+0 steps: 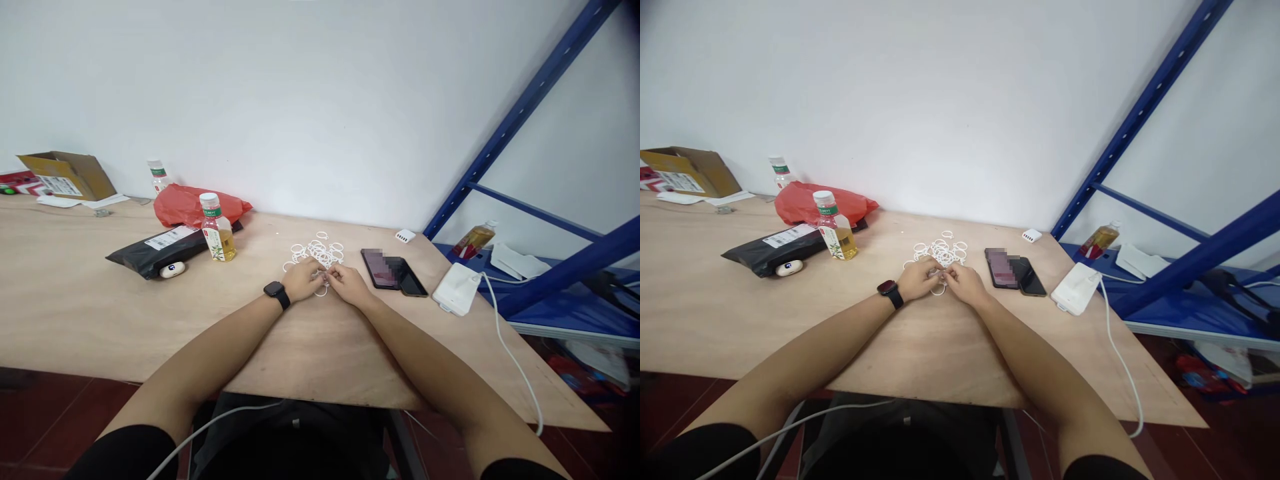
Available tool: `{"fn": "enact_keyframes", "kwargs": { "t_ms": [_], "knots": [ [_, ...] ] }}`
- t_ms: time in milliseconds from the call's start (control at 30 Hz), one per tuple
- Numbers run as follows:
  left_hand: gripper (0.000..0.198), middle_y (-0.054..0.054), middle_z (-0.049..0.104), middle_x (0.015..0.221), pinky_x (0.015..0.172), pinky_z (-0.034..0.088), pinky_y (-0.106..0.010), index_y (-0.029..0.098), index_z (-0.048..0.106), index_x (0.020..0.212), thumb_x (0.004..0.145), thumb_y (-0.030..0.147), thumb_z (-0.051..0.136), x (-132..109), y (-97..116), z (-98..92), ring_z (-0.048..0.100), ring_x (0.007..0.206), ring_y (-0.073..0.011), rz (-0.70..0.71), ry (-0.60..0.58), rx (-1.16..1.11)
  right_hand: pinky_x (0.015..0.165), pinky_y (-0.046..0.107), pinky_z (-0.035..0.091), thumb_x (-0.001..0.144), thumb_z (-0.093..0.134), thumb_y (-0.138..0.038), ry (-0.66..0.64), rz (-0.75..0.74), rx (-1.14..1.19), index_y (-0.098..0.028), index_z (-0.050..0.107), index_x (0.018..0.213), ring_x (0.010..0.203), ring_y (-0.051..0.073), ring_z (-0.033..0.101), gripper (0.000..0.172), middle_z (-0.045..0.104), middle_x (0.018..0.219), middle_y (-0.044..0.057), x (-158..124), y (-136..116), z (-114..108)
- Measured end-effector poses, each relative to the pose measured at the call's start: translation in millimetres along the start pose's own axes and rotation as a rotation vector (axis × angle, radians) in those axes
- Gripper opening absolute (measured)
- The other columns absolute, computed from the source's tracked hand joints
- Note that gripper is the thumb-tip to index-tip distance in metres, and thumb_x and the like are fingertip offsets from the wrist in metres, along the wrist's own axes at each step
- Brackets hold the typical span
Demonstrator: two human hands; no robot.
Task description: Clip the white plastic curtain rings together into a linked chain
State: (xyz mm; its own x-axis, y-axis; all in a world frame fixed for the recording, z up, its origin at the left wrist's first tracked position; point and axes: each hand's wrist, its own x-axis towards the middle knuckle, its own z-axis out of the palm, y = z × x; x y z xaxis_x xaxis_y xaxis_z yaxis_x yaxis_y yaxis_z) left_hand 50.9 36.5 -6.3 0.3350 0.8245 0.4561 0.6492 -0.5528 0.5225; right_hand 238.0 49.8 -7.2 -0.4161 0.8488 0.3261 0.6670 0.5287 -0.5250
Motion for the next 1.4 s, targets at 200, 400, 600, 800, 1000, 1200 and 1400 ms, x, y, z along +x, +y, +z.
{"fn": "enact_keyframes", "kwargs": {
  "t_ms": [200, 400, 600, 800, 1000, 1200, 1400],
  "knots": [
    [0.017, -0.006, 0.063, 0.1, 0.075, 0.05, -0.031, 0.022, 0.071, 0.092, 0.077, 0.022, 0.061, -1.7, 2.1, 0.8, 0.063, 0.088, -0.021, -0.046, -0.151, 0.181, 0.061, 0.024, 0.038, 0.08, 0.055, -0.018, 0.006, 0.04, -0.034, -0.022, 0.063, 0.078, 0.065, 0.015, 0.057, 0.01, 0.066, 0.071, -0.001, 0.4, 0.2, 3.2],
    [0.014, -0.005, 0.063, 0.099, 0.074, 0.049, -0.03, 0.021, 0.07, 0.085, 0.085, 0.026, 0.057, 0.1, -3.0, 1.5, 0.063, 0.086, -0.0192, -0.055, -0.11, 0.203, 0.061, 0.024, 0.039, 0.082, 0.058, -0.026, -0.008, 0.054, 0.007, -0.023, 0.065, 0.086, 0.066, 0.015, 0.058, 0.009, 0.067, 0.073, -0.002, -0.2, -0.4, 1.7],
    [0.018, -0.006, 0.064, 0.098, 0.079, 0.05, -0.032, 0.021, 0.068, 0.089, 0.091, 0.034, 0.055, 0.6, -2.4, 2.4, 0.063, 0.088, -0.02, -0.11, -0.008, 0.196, 0.067, 0.026, 0.041, 0.078, 0.062, -0.023, -0.035, -0.02, -0.001, -0.023, 0.067, 0.095, 0.071, 0.015, 0.06, 0.018, 0.07, 0.083, 0.001, 0.0, -2.2, 3.2],
    [0.028, -0.007, 0.066, 0.109, 0.087, 0.05, -0.034, 0.022, 0.066, 0.111, 0.09, 0.038, 0.059, -0.7, -1.0, 2.1, 0.062, 0.101, -0.022, -0.077, 0.033, 0.123, 0.069, 0.028, 0.043, 0.083, 0.056, -0.027, 0.123, -0.038, 0.057, -0.02, 0.067, 0.09, 0.073, 0.016, 0.059, 0.014, 0.07, 0.087, 0.003, 1.7, 0.7, 4.0],
    [0.027, -0.004, 0.067, 0.095, 0.084, 0.049, -0.031, 0.026, 0.072, 0.104, 0.095, 0.034, 0.048, -0.1, 1.6, -0.8, 0.063, 0.093, -0.0187, -0.022, -0.008, 0.081, 0.065, 0.027, 0.045, 0.084, 0.058, -0.033, 0.153, -0.024, 0.197, -0.02, 0.066, 0.092, 0.067, 0.015, 0.058, 0.018, 0.069, 0.084, 0.003, -0.3, -2.4, 5.3],
    [0.028, -0.005, 0.066, 0.089, 0.079, 0.048, -0.03, 0.024, 0.073, 0.101, 0.096, 0.035, 0.048, 0.2, 2.8, -1.9, 0.062, 0.086, -0.0186, -0.031, 0.061, 0.102, 0.066, 0.026, 0.044, 0.091, 0.05, -0.042, 0.057, -0.024, 0.241, -0.019, 0.063, 0.087, 0.068, 0.015, 0.057, 0.026, 0.064, 0.073, 0.0, 0.4, 1.6, 1.7],
    [0.027, -0.004, 0.072, 0.093, 0.084, 0.048, -0.031, 0.023, 0.073, 0.098, 0.097, 0.033, 0.048, 1.2, 1.1, -1.1, 0.063, 0.09, -0.0184, -0.009, 0.03, 0.053, 0.074, 0.028, 0.046, 0.094, 0.042, -0.033, -0.02, -0.09, 0.225, -0.021, 0.059, 0.085, 0.075, 0.017, 0.061, 0.023, 0.066, 0.077, 0.001, -1.4, 4.9, 0.3]
  ]
}}
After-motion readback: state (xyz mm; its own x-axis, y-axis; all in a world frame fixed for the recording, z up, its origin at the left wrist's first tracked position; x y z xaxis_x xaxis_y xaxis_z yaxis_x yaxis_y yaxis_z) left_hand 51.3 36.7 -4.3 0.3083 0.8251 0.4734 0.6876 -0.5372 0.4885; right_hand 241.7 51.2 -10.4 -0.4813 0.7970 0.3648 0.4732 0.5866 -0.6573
